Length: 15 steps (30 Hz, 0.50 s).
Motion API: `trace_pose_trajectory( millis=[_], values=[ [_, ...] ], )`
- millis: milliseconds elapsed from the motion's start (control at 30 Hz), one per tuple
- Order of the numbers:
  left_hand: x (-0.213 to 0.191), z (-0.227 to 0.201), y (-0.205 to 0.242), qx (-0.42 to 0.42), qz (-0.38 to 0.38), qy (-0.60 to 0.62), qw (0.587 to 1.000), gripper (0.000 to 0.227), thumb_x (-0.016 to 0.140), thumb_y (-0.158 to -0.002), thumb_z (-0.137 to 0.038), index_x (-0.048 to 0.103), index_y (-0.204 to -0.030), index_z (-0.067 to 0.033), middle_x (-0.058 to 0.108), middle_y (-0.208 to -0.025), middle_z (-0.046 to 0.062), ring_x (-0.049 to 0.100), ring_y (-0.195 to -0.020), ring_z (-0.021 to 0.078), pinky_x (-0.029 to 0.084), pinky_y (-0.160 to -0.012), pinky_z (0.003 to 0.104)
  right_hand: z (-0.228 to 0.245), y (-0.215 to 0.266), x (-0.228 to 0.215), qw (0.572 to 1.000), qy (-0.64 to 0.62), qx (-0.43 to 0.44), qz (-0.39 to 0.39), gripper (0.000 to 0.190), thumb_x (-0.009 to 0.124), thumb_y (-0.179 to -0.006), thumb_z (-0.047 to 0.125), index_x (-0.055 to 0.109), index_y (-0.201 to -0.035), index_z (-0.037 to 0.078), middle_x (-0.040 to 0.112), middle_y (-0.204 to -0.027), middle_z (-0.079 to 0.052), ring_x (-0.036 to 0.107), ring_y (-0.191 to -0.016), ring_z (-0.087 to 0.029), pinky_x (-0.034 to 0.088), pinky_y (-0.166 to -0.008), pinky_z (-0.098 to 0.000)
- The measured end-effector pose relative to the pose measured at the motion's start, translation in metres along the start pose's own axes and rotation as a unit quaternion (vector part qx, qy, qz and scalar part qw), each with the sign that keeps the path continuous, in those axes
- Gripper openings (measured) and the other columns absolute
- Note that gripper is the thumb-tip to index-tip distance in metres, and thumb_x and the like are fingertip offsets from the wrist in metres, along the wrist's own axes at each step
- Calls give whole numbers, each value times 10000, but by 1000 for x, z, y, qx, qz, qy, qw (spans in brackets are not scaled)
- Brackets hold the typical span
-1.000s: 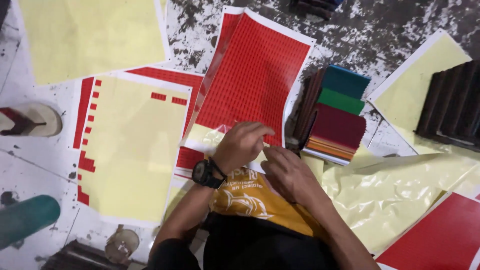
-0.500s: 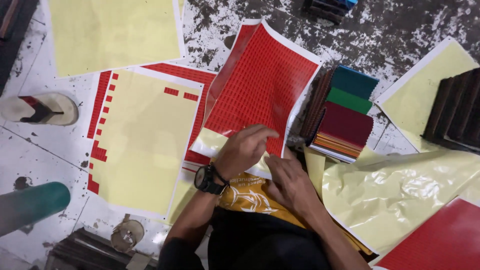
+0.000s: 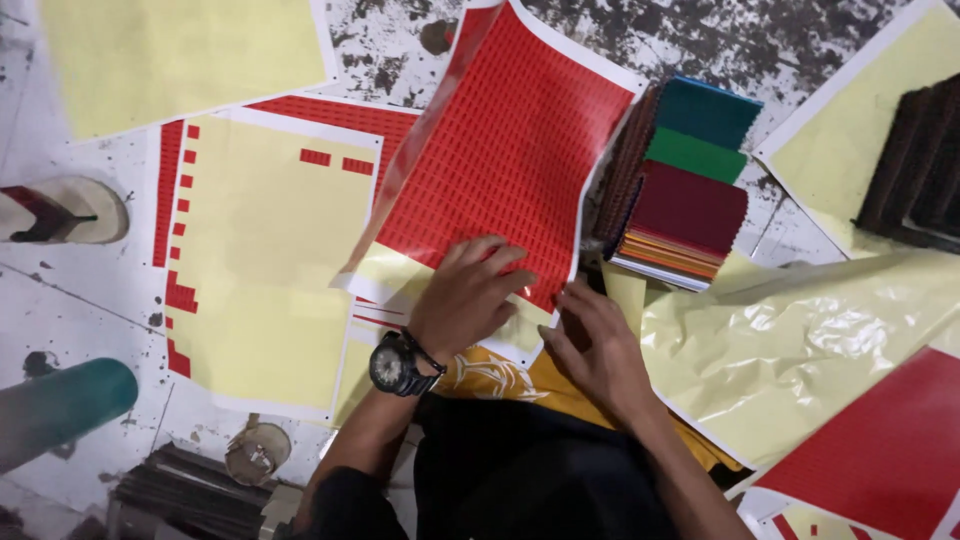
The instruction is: Peeling small red adhesive stickers from a sheet and applying them to the edges of various colored material swatches.
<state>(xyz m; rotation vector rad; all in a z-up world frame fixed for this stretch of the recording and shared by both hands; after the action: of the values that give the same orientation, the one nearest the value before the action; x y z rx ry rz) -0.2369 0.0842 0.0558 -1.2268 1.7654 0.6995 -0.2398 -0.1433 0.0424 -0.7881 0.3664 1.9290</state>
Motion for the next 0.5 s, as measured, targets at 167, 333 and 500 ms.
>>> trace_pose_trajectory(
  millis=[167,333,500],
  values=[
    [-7,-3,2,-9,32,-16,999,462,815,-721,-106,685,-1153,-205,595,-1210,13,501,-1259,285,371,-1053,450,4,-10,5,999,-27,1,34,556,841,-818,275,677,-1300,52,673,-1335,-171,630,-1245,-351,522,-1016,-454],
    [12,-5,4,21,-27,-23,999,417,770,-731,-74,702,-1128,-180,582,-1142,19,539,-1187,280,418,-1031,427,-12,-4,15,998,-52,34,27,554,864,-791,273,692,-1283,86,714,-1282,-129,666,-1197,-330,535,-993,-435],
    [27,-14,2,42,-123,-54,990,281,684,-808,-68,707,-1074,-153,549,-1065,38,587,-1132,275,474,-1034,427,-8,-11,6,990,-104,93,-9,433,869,-807,256,741,-1177,71,752,-1176,-105,698,-1139,-321,557,-973,-424]
  ],
)
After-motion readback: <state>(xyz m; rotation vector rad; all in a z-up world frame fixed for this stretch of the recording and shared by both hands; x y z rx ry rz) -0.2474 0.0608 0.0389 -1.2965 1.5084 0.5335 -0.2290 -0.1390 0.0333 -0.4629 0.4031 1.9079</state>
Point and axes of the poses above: each hand's wrist, its own y-axis away from the middle knuckle, its own x-axis out of the palm, z = x × y, the point moved 1 cm from there along -y, towards the middle knuckle
